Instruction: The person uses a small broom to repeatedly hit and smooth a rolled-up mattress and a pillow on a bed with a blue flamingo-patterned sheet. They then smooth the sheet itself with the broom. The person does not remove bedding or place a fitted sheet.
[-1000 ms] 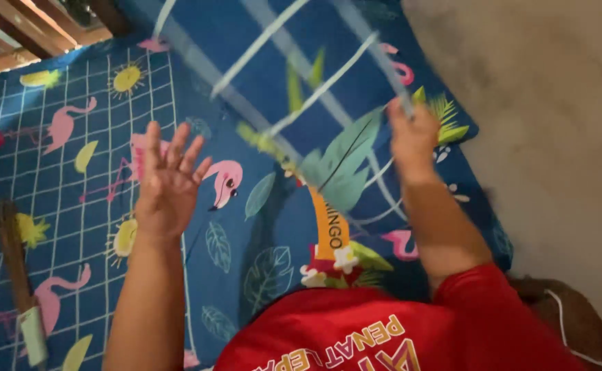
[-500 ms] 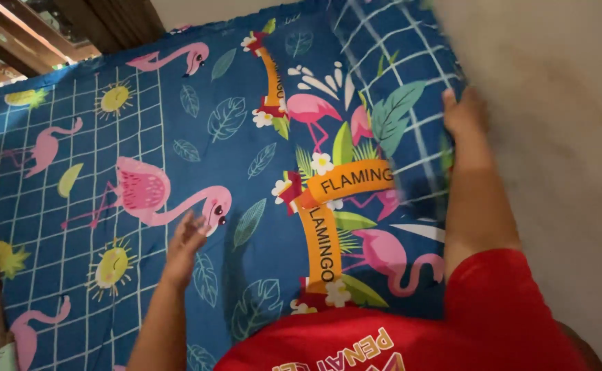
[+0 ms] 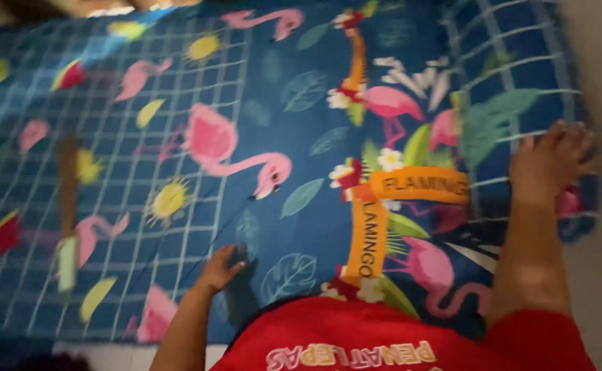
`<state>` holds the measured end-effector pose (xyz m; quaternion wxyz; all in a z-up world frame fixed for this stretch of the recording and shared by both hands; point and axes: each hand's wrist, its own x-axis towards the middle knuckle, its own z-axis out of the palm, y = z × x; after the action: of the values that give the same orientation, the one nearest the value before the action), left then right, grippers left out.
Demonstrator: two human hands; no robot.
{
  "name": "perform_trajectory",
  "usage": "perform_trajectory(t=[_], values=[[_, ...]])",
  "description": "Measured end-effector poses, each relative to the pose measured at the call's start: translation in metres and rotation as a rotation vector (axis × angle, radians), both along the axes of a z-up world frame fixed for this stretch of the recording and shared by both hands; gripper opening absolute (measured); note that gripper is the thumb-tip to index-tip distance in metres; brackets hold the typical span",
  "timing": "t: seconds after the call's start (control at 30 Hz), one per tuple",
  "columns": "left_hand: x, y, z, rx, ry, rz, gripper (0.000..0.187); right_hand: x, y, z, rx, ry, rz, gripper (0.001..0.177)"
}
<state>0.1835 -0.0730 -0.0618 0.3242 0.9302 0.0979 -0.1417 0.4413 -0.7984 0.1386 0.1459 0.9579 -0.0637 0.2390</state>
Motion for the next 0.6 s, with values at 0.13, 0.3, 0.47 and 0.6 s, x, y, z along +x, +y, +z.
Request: perform_trajectory(t=[0.13, 0.3, 0.47, 0.6], values=[[-0.074, 0.013, 0.005, 0.292, 0.241, -0.128, 0.087, -0.058, 0.11, -0.035, -0.036, -0.247, 0.268, 0.055], [-0.138, 0.037, 0.003, 0.524, 0.355, -0.166, 0.085, -0.145, 0.226, -0.165, 0.153, -0.175, 0.706, 0.053], [-0.156, 0.079, -0.028, 0.416, 0.277, -0.163, 0.084, -0.222, 0.296, -0.212, 0.042, 0.47, 0.793, 0.078], [-0.16, 0.118, -0.011, 0.351, 0.243, -0.202, 0.074, -0.252, 0.315, -0.222, 0.036, 0.233, 0.817, 0.078]])
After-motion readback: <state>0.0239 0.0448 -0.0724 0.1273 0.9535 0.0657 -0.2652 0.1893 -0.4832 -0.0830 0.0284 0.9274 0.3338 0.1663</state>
